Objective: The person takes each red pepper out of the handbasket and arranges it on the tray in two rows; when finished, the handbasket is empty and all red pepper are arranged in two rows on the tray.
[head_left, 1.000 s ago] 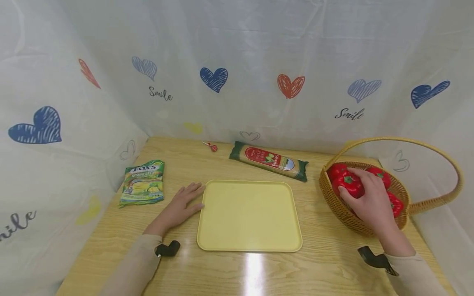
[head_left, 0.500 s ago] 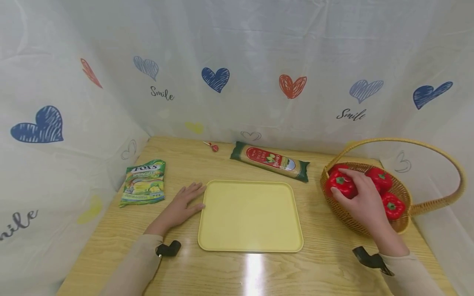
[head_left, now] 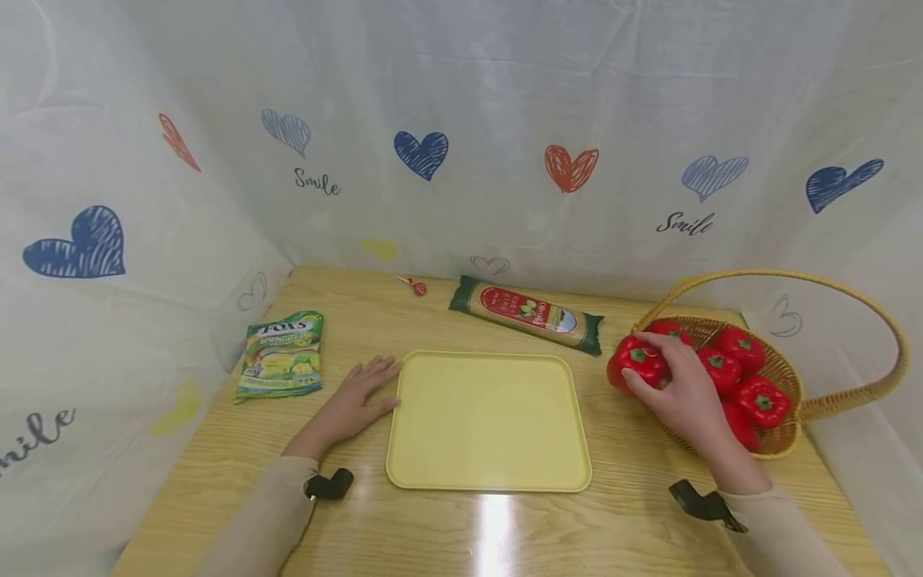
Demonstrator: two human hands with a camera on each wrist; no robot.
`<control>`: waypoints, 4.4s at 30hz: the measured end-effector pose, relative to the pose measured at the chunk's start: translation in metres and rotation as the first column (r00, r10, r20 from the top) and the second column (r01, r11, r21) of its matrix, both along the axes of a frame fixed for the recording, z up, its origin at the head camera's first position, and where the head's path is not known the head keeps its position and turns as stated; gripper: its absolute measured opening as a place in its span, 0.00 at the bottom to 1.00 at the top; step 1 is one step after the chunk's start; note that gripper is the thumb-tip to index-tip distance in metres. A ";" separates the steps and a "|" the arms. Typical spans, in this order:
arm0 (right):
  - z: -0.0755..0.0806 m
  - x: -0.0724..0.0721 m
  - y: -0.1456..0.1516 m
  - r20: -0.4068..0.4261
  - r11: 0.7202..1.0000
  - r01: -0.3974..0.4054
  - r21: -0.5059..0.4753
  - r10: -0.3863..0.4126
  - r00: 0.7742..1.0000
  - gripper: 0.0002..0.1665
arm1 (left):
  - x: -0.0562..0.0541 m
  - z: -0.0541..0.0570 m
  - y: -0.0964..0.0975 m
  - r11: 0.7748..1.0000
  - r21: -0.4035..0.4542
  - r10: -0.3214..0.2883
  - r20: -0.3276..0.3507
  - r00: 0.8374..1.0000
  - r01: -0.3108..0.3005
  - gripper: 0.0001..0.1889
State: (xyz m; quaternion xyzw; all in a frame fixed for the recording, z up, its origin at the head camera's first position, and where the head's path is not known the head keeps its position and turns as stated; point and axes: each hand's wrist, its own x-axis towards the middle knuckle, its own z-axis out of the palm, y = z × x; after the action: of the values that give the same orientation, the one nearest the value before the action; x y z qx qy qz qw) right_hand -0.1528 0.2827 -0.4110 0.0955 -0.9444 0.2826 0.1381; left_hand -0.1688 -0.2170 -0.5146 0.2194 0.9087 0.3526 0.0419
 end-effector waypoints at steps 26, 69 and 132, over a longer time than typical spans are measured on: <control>-0.028 -0.011 -0.044 -0.016 0.991 -0.136 -0.018 0.136 0.991 0.34 | 0.001 0.002 0.001 1.000 0.006 0.005 0.005 1.000 -0.005 0.34; -0.047 -0.026 -0.122 0.041 0.958 -0.272 -0.092 0.277 0.960 0.32 | 0.001 0.000 0.000 1.000 0.013 -0.001 -0.002 1.000 0.001 0.34; -0.053 -0.058 -0.236 0.057 0.891 -0.439 -0.116 0.447 0.893 0.33 | 0.000 -0.002 -0.002 1.000 0.011 0.020 -0.009 1.000 -0.020 0.34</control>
State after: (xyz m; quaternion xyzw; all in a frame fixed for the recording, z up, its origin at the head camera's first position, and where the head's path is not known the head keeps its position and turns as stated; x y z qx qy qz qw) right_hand -0.2105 0.0467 -0.4637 0.2894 -0.8873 0.3574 0.0357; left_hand -0.1688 -0.2186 -0.5167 0.2122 0.9090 0.3572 0.0331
